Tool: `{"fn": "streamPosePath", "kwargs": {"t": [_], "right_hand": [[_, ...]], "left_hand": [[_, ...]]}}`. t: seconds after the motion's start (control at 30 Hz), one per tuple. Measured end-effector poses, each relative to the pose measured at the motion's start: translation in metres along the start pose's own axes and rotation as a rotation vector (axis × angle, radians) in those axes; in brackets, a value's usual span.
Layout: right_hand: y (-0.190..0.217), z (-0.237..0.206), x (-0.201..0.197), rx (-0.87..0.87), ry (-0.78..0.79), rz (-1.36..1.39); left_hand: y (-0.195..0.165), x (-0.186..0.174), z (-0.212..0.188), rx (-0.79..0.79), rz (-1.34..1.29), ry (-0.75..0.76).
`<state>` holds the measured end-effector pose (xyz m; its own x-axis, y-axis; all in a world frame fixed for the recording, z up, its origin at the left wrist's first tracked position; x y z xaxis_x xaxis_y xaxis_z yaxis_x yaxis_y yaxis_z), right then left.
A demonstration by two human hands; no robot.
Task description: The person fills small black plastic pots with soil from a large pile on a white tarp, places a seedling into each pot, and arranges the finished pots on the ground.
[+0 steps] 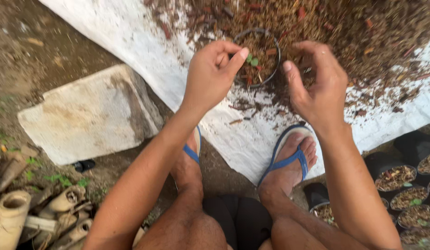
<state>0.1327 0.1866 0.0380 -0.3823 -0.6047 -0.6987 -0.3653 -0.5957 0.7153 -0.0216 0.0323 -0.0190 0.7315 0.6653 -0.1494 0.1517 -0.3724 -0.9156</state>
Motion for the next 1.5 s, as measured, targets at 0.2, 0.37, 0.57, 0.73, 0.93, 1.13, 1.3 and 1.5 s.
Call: {"fn": "streamPosePath", "kwargs": {"t": [0.2, 0.37, 0.57, 0.73, 0.93, 1.13, 1.3, 1.5], "right_hand": [[-0.016, -0.015, -0.020, 0.036, -0.011, -0.311], [-0.033, -0.038, -0.039, 0.157, -0.009, -0.593], [-0.056, -0.044, -0.013, 0.013, -0.092, -0.567], [-0.066, -0.052, -0.008, 0.144, 0.024, -0.417], [-0.054, -0.058, -0.016, 0.081, 0.110, -0.507], [-0.053, -0.045, -0.021, -0.030, 0.083, -0.464], [-0.058, -0.048, -0.015, 0.077, 0.251, -0.476], [-0.062, -0.059, -0.016, -0.032, 0.171, -0.488]], "left_hand": [[-0.013, -0.018, 0.007, 0.301, 0.406, -0.129], [-0.017, -0.020, 0.023, 0.481, 0.514, 0.010], [-0.001, 0.001, -0.015, -0.375, 0.170, 0.166], [0.022, 0.042, -0.042, -0.456, -0.457, 0.129], [0.006, 0.034, -0.051, -0.401, -0.078, 0.095], [-0.034, -0.007, -0.029, 0.476, 0.499, 0.115], [-0.039, -0.001, -0.006, 0.671, 0.531, 0.313], [-0.030, 0.005, -0.003, 0.636, 0.519, 0.351]]}}
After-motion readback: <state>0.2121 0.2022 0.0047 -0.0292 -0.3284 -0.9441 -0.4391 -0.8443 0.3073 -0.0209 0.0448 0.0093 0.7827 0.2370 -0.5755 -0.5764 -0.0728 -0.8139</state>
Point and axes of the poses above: each hand's wrist, its own z-axis towards the middle knuckle, its own x-axis out of the palm, y = z × x, the point moved 1 cm from there along z, towards the middle knuckle, and after that the axes turned 5 degrees about -x, right-handed, at the moved point
